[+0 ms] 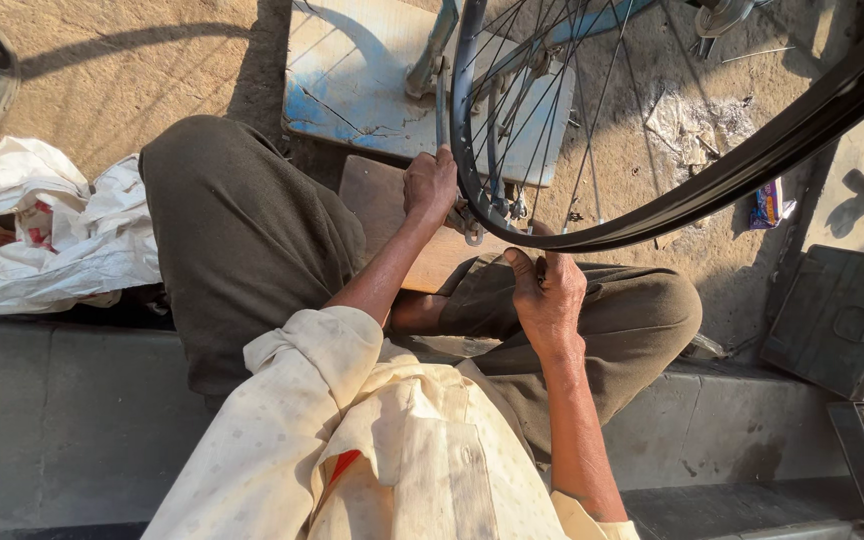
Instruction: The person sits on the ground in front of a bicycle wheel held in a repair stand and works on the rim and spokes by hand, tightening and adjusting components at the rim edge and rotating the wheel to reach different sections.
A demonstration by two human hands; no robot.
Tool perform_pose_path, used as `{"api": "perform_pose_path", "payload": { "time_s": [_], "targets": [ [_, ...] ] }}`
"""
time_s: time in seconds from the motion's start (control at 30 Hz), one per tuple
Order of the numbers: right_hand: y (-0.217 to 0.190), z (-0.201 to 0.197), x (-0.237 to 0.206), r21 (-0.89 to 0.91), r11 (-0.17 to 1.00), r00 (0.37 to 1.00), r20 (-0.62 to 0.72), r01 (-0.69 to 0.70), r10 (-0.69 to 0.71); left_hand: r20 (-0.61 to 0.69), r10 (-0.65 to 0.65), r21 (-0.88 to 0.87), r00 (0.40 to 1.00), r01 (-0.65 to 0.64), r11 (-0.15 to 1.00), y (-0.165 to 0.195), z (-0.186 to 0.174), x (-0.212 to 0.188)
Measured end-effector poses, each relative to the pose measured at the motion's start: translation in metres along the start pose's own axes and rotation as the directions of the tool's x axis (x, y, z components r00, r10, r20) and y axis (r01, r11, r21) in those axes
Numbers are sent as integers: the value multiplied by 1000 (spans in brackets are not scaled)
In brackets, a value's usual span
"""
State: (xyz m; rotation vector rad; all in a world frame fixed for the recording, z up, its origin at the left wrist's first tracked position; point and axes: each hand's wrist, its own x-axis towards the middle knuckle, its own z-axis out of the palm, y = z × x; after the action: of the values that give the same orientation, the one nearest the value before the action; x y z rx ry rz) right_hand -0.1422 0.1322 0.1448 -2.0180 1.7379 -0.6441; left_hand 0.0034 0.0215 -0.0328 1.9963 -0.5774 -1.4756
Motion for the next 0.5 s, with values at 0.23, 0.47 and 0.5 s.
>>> {"api": "perform_pose_path", "payload": {
  "time_s": [0.23,0.47,0.5],
  "targets": [
    [-17,-22,5,131,991,999,-46,0,6,3,-2,14,1000,2,1000,-1,2,1],
    [-51,-85,30,309,934,961,-257,178,-98,-2,-27,7,1000,27,1000,2,1,1],
    [-55,-92,34,340,926,951,-305,163,-56,8,-46,2,999,46,999,2,1,1]
  ]
}}
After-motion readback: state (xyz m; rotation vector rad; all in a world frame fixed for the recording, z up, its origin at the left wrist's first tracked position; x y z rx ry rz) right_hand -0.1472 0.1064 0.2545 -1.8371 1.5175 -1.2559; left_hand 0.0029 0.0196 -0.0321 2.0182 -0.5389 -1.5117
